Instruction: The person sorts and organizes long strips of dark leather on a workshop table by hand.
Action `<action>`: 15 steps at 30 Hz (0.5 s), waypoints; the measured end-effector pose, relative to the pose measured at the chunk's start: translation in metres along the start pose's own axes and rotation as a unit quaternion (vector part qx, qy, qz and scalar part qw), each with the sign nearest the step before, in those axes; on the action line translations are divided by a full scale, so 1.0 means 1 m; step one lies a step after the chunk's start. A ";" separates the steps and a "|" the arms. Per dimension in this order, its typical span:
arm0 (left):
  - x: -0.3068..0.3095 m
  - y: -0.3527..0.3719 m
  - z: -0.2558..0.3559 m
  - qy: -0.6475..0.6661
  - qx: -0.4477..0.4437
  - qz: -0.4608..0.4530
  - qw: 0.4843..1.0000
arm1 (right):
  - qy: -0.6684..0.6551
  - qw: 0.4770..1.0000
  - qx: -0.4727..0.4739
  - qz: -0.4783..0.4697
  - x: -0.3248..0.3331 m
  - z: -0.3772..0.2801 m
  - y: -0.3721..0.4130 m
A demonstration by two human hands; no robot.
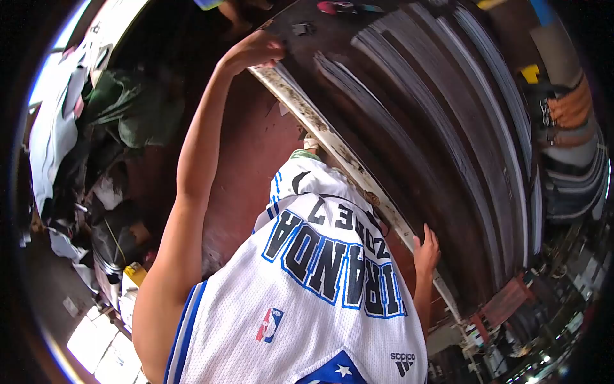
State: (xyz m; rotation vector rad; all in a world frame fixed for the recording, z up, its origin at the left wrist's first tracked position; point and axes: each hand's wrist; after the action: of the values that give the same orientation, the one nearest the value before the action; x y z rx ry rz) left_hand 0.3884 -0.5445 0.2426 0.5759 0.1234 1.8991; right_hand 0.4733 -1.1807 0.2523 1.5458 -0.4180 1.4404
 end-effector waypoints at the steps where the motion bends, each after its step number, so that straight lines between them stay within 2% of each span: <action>1: -0.003 0.001 0.004 -0.005 -0.001 -0.012 1.000 | -0.008 1.000 0.005 0.012 -0.003 0.008 0.002; 8: -0.038 -0.006 -0.007 -0.021 0.072 -0.023 0.997 | 0.001 0.999 -0.029 -0.013 -0.007 0.031 0.010; 10: -0.034 -0.007 -0.007 -0.011 0.083 -0.026 0.996 | 0.008 1.000 -0.020 0.005 0.019 0.003 0.005; 15: -0.048 -0.015 -0.005 -0.041 0.065 -0.036 0.996 | -0.016 0.998 0.026 0.056 0.030 -0.051 -0.027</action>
State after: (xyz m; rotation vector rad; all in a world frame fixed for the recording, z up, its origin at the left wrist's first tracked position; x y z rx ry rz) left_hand 0.4132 -0.5810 0.2173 0.7282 0.2127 1.8032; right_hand 0.4720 -1.1162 0.2619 1.6107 -0.4967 1.5240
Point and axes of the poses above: each hand's wrist, its own y-axis away from the middle knuckle, its own x-axis out of the back of the hand, z = x × y, and after that the axes turned 15 degrees about y, right-handed
